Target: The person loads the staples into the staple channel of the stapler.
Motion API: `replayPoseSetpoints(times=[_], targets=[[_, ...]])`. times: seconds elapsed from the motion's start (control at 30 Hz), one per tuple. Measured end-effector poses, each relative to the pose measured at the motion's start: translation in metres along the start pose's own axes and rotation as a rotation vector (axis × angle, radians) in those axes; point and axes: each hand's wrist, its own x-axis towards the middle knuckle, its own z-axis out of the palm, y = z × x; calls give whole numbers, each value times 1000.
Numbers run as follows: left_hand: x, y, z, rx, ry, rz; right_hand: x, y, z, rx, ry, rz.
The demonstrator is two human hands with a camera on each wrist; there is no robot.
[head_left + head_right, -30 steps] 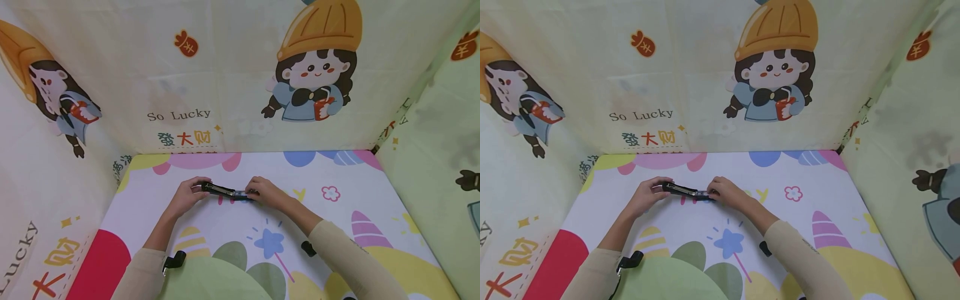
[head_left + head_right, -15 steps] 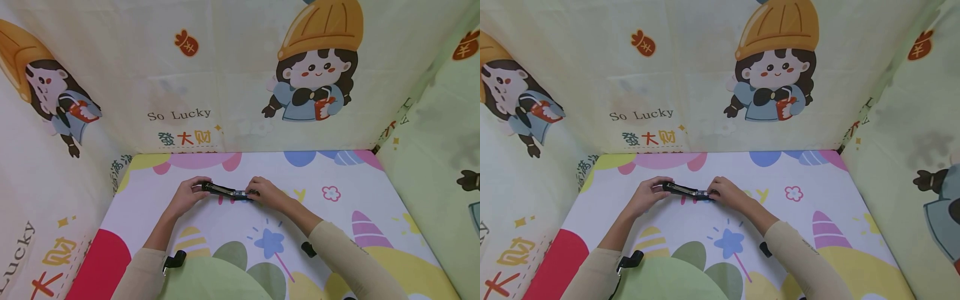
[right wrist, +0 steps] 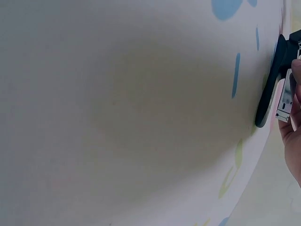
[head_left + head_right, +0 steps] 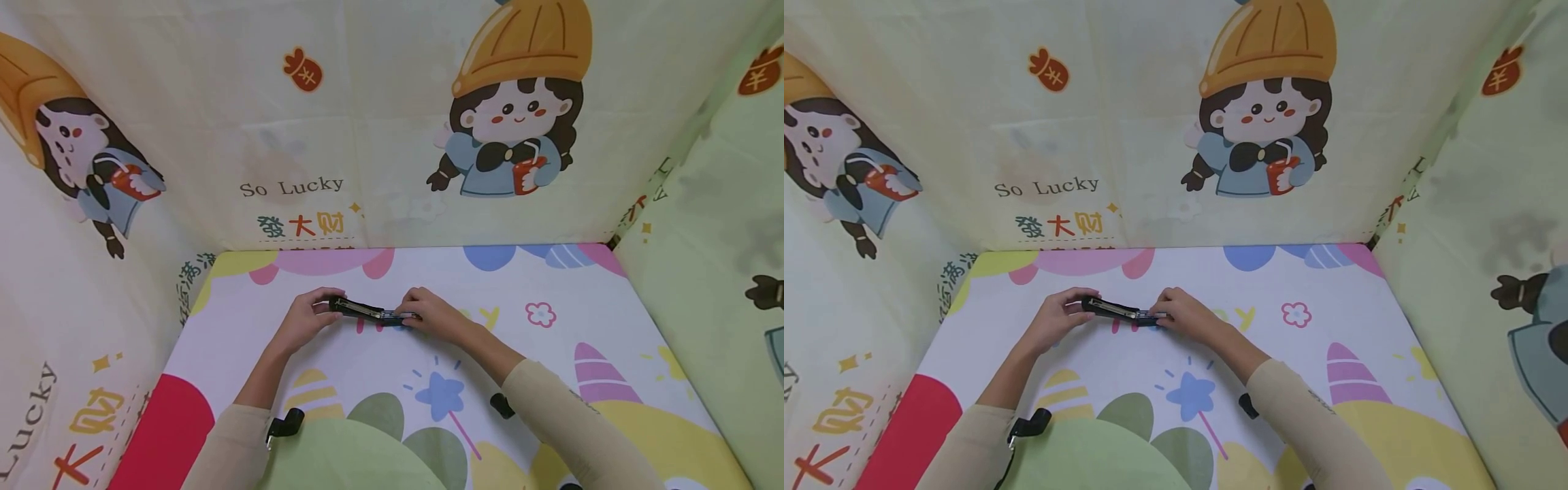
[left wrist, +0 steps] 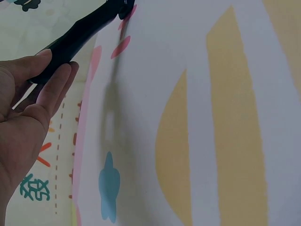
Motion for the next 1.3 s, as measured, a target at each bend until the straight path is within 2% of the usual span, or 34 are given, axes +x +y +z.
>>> replayPoseSetpoints(times=[0.2, 0.87, 1.1, 1.3], targets=[[-1, 0, 0, 9, 2, -8, 1, -1, 0, -49, 4, -34], [0, 0, -1, 15, -4, 8, -15, 5, -7, -57, 52, 2], [6, -16, -2, 5, 1, 4, -24, 10, -8, -56, 67, 37], [9, -27, -1, 38, 19, 19, -32, 15, -7, -79, 54, 73]])
